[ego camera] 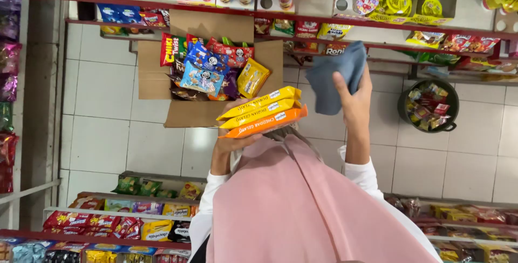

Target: Stocking snack and candy packages onto grocery store shelves from a cardboard box.

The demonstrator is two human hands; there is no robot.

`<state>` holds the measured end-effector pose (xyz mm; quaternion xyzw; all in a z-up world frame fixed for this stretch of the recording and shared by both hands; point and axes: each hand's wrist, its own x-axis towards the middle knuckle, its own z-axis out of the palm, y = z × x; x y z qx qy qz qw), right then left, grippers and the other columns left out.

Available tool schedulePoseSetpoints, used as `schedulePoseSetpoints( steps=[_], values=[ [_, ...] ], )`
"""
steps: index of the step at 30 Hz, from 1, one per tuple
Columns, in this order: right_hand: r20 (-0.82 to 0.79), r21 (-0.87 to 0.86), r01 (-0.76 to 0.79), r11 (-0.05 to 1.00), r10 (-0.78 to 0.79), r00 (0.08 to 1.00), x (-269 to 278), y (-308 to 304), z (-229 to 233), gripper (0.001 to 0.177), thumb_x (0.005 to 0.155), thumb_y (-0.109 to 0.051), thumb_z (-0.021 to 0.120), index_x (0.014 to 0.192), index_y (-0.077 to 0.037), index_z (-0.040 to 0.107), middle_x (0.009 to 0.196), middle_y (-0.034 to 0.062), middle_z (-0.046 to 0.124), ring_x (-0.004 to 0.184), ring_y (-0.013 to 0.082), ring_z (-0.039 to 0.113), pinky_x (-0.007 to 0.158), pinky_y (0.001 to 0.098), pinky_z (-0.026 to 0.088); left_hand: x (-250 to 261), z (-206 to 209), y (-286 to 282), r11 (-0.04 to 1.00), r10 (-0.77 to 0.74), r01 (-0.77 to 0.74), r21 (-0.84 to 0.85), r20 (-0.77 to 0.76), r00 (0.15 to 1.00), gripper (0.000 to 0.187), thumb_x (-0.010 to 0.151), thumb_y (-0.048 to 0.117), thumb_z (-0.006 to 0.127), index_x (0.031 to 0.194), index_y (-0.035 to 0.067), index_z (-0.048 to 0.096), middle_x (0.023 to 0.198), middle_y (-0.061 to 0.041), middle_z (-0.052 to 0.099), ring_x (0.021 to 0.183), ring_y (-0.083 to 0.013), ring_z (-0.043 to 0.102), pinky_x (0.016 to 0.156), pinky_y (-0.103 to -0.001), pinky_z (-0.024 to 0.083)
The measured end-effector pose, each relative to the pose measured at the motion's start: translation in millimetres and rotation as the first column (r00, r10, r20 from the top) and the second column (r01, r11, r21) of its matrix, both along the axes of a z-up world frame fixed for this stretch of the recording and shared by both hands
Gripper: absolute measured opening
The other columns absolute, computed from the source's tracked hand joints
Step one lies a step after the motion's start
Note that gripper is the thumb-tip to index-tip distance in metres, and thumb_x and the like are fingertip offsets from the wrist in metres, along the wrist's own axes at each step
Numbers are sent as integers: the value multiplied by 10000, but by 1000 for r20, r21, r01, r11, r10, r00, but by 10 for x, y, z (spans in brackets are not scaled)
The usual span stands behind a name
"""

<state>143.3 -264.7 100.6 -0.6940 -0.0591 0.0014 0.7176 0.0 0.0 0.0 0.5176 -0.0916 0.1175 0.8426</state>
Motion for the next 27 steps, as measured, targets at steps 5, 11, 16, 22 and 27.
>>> schedulePoseSetpoints(
  steps=[5, 11, 16, 22, 27],
  values=[
    [-5, -152, 122, 981, -124, 992, -112, 114, 100, 596, 993, -274, 776, 1436, 37, 525, 1302, 156, 615, 1175, 211, 590, 1058, 362, 490, -38, -92, -60, 1000, 4, -3, 22, -55, 998, 884, 762, 17, 909, 1500, 12, 422, 1463, -188, 585, 1375, -281, 593, 1186, -450, 507],
    [312, 105, -371, 922, 324, 893, -379, 483, 459, 534, 996, -580, 626, 990, -57, 518, 1423, 217, 517, 1371, 316, 526, 1163, 455, 425, -3, -41, -128, 1000, -19, 16, -20, -125, 992, 908, 774, -7, 905, 1536, 4, 412, 1474, -191, 589, 1374, -273, 594, 1185, -440, 506],
    [328, -71, -248, 966, 257, 909, -501, 411, -206, 803, 953, -637, 649, 1212, 42, 307, 1289, 268, 468, 1240, 325, 496, 1102, 469, 429, 69, 101, -149, 993, -101, 107, 47, -119, 988, 873, 764, -9, 906, 1512, -7, 457, 1478, -223, 604, 1356, -278, 604, 1179, -436, 508],
    [402, 10, -124, 992, 109, 909, -490, 352, -692, 728, 1040, -613, 541, 1309, 58, 627, 1220, 264, 691, 1153, 365, 700, 1050, 445, 563, 163, 308, -237, 997, -72, 71, 30, 4, 997, 739, 812, -2, 899, 1359, 85, 409, 1430, -186, 579, 1482, -300, 568, 1236, -456, 496],
    [407, 217, 102, 971, -185, 895, -411, 449, -606, 582, 1088, -505, 526, 1168, 61, 641, 1128, 262, 690, 1103, 378, 698, 1008, 480, 566, 190, 289, -395, 989, 150, -147, 32, -263, 953, 835, 760, 12, 955, 1427, 41, 453, 1461, -200, 562, 1314, -344, 637, 1105, -540, 588]
  ],
)
